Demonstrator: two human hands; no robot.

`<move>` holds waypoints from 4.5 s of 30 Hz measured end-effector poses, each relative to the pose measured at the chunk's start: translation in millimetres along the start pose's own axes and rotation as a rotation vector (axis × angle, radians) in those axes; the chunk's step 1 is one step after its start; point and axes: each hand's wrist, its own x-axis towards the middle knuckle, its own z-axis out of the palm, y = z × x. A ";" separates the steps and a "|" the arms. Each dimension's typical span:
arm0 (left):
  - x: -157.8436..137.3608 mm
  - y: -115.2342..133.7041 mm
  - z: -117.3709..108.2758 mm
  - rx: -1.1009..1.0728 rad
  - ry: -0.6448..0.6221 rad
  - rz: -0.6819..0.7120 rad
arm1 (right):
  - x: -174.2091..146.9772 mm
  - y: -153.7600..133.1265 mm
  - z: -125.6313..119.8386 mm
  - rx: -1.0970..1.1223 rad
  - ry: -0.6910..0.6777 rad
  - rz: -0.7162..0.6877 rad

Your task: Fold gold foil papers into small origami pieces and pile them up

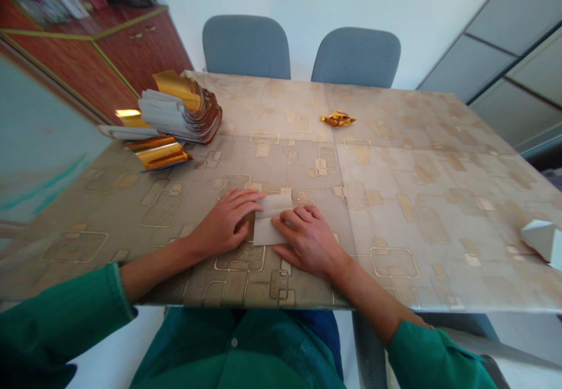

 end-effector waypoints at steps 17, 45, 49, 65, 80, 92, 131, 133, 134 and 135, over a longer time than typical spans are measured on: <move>-19.0 18.8 14.1 0.242 0.001 0.197 | -4.6 7.4 11.3 -0.049 0.205 0.062; -16.2 19.3 19.7 0.209 0.111 0.216 | 56.0 32.0 14.9 0.208 0.015 0.345; -15.4 19.8 17.7 0.181 0.084 0.209 | 56.3 31.0 14.5 0.218 0.079 0.335; -13.7 30.2 8.4 0.310 -0.012 0.088 | 28.5 13.1 10.3 -0.081 0.184 0.022; -12.0 19.6 19.2 0.248 0.034 0.172 | 18.3 5.7 7.6 -0.016 0.122 0.077; -15.6 15.1 18.5 0.234 -0.018 0.184 | 9.0 -0.9 12.2 -0.073 0.156 0.168; 41.2 -26.0 4.6 0.220 -0.121 0.622 | 23.9 19.6 13.3 0.346 0.216 0.104; 41.6 -26.4 6.0 0.238 -0.103 0.645 | 22.5 22.3 12.1 0.341 0.198 0.083; 41.5 -27.0 6.6 0.239 -0.083 0.656 | 21.8 23.6 11.5 0.339 0.185 0.073; 41.4 -27.5 7.3 0.237 -0.061 0.664 | 21.2 24.5 10.8 0.337 0.174 0.063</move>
